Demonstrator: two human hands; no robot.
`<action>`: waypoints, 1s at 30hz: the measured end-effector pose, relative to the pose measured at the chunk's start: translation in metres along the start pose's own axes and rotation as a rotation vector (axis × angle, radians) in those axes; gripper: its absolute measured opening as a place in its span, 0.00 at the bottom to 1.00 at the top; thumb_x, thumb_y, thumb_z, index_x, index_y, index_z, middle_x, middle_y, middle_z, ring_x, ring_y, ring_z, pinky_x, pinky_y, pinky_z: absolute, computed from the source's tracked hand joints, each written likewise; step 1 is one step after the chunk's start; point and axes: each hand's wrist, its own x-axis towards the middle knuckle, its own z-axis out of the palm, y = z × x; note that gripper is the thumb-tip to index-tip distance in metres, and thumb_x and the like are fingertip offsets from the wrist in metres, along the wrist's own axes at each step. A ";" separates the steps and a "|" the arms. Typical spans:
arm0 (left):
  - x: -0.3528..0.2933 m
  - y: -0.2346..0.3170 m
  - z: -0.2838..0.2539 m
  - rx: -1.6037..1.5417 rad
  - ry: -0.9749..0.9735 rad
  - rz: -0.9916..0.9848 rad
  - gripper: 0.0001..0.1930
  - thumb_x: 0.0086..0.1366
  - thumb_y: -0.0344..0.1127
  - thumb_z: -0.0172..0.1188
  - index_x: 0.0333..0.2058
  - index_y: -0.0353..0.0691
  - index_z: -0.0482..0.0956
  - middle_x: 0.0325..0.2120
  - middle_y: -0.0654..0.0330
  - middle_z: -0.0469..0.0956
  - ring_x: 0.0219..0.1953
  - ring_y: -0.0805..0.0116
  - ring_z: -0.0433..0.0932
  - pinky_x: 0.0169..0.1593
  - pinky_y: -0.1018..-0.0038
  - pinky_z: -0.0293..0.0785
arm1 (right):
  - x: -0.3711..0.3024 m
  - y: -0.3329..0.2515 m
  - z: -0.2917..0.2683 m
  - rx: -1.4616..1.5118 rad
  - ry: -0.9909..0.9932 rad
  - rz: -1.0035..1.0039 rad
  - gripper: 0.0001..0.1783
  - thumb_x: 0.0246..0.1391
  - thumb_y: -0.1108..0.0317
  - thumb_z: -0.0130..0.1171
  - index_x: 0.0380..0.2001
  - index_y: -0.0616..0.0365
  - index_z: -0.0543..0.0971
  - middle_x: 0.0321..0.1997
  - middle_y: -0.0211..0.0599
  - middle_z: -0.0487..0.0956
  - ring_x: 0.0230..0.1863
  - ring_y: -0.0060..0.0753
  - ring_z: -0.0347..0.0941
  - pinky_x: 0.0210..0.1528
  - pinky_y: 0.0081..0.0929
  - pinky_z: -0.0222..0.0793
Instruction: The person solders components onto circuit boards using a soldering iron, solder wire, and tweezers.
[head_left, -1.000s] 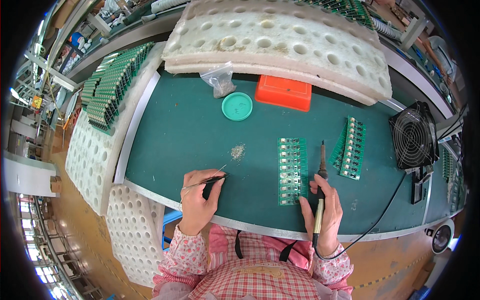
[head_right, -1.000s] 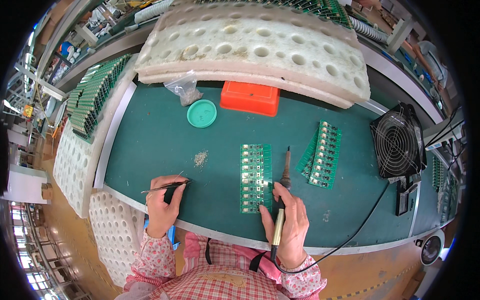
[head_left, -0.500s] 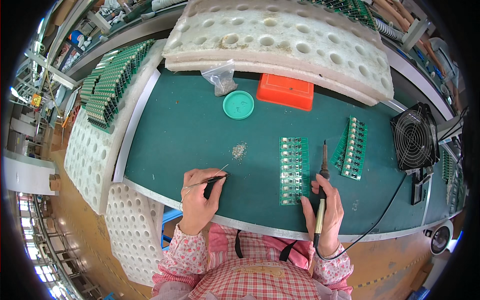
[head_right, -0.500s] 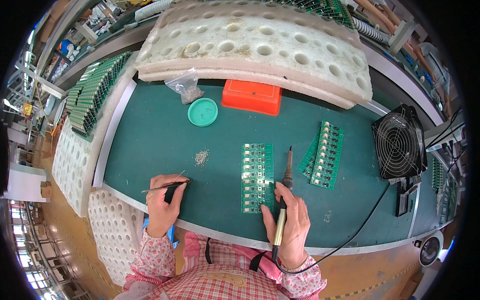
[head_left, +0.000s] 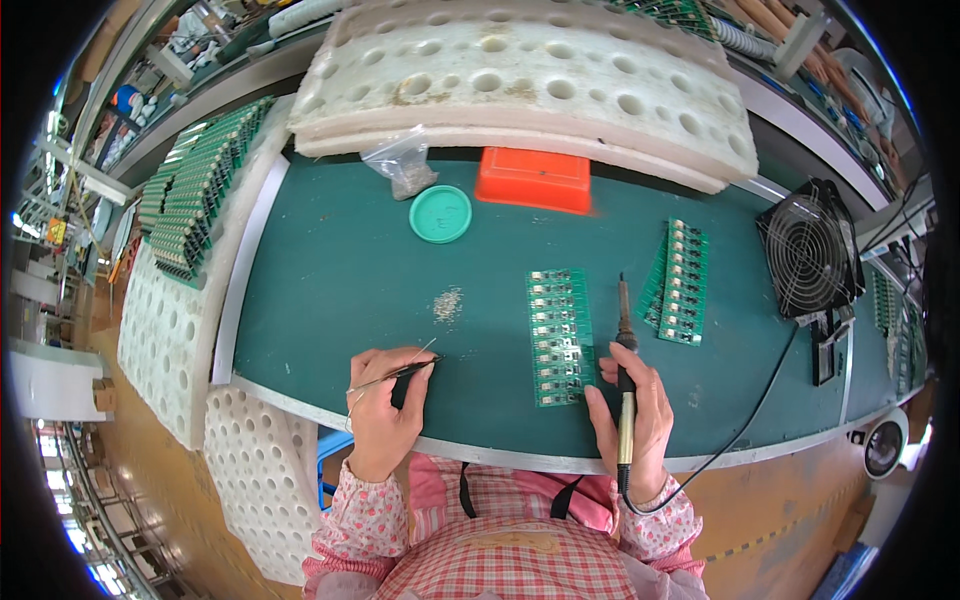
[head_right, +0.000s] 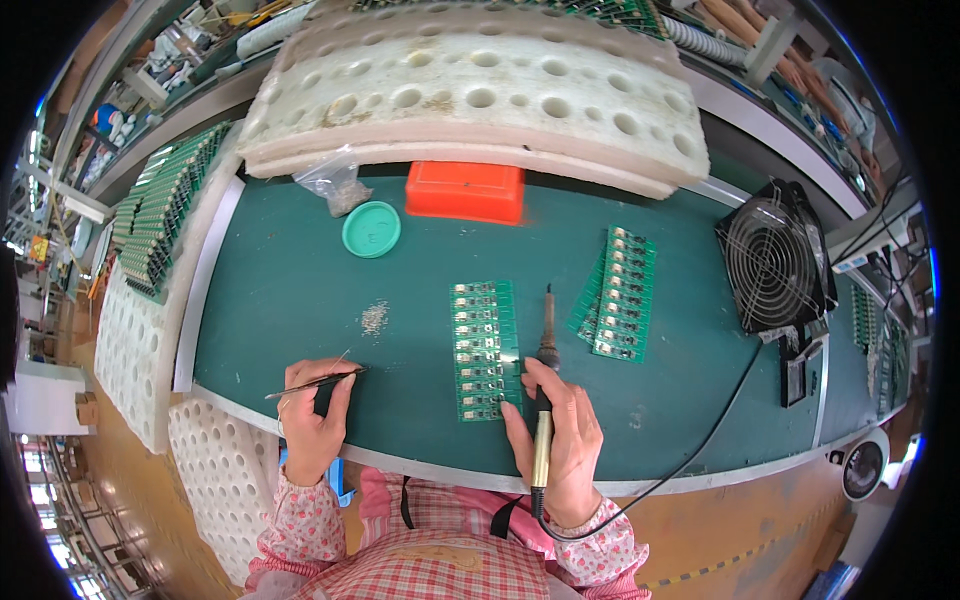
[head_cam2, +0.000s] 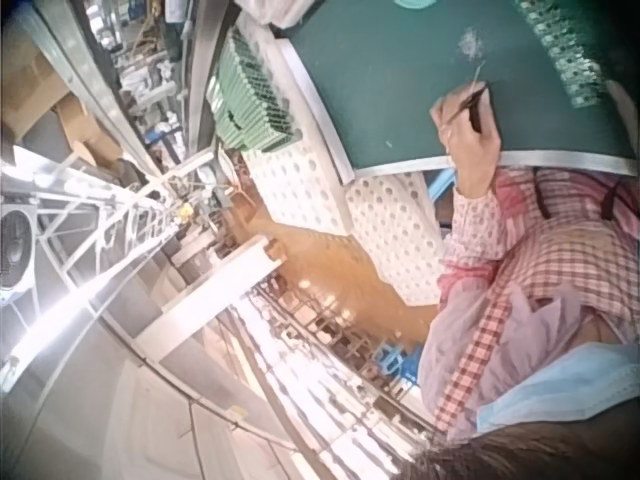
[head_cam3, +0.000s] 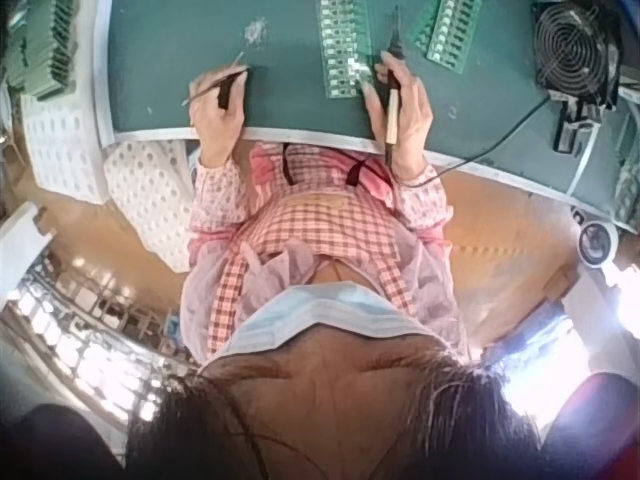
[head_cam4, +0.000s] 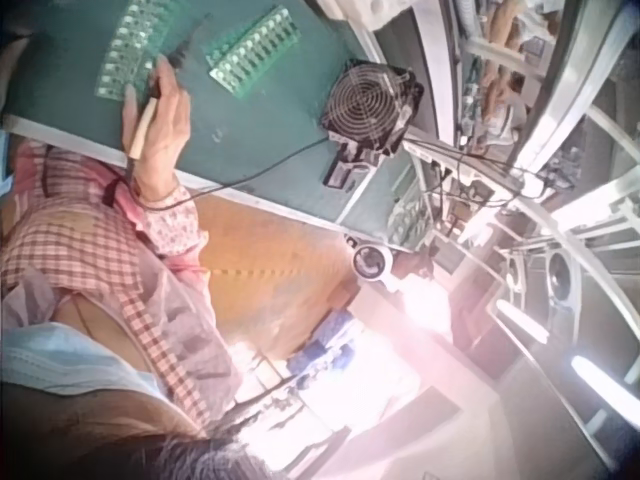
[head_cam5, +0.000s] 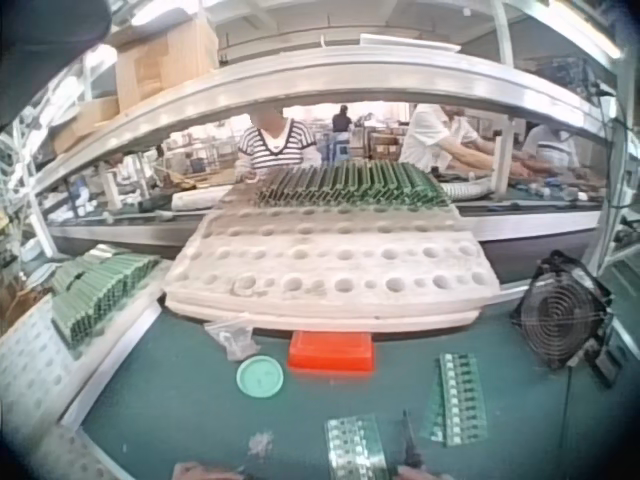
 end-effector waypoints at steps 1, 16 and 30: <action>0.001 0.004 0.001 -0.015 -0.025 -0.014 0.08 0.59 0.20 0.65 0.37 0.38 0.84 0.36 0.59 0.85 0.40 0.62 0.80 0.49 0.68 0.72 | -0.001 0.001 0.000 0.028 0.018 0.000 0.30 0.45 0.78 0.71 0.55 0.61 0.75 0.35 0.39 0.80 0.34 0.38 0.76 0.38 0.32 0.74; 0.017 0.044 0.050 -0.226 -0.197 0.175 0.08 0.57 0.20 0.66 0.35 0.35 0.83 0.36 0.57 0.84 0.37 0.57 0.81 0.42 0.67 0.76 | -0.004 0.002 -0.004 0.071 0.097 0.008 0.25 0.47 0.79 0.70 0.51 0.59 0.77 0.32 0.35 0.82 0.31 0.36 0.77 0.35 0.30 0.74; 0.021 0.046 0.051 -0.177 -0.215 0.207 0.09 0.55 0.19 0.67 0.35 0.35 0.83 0.36 0.57 0.84 0.36 0.57 0.81 0.42 0.68 0.74 | -0.001 0.000 -0.005 0.090 0.079 0.007 0.24 0.47 0.79 0.70 0.50 0.60 0.77 0.32 0.37 0.82 0.30 0.37 0.77 0.35 0.31 0.75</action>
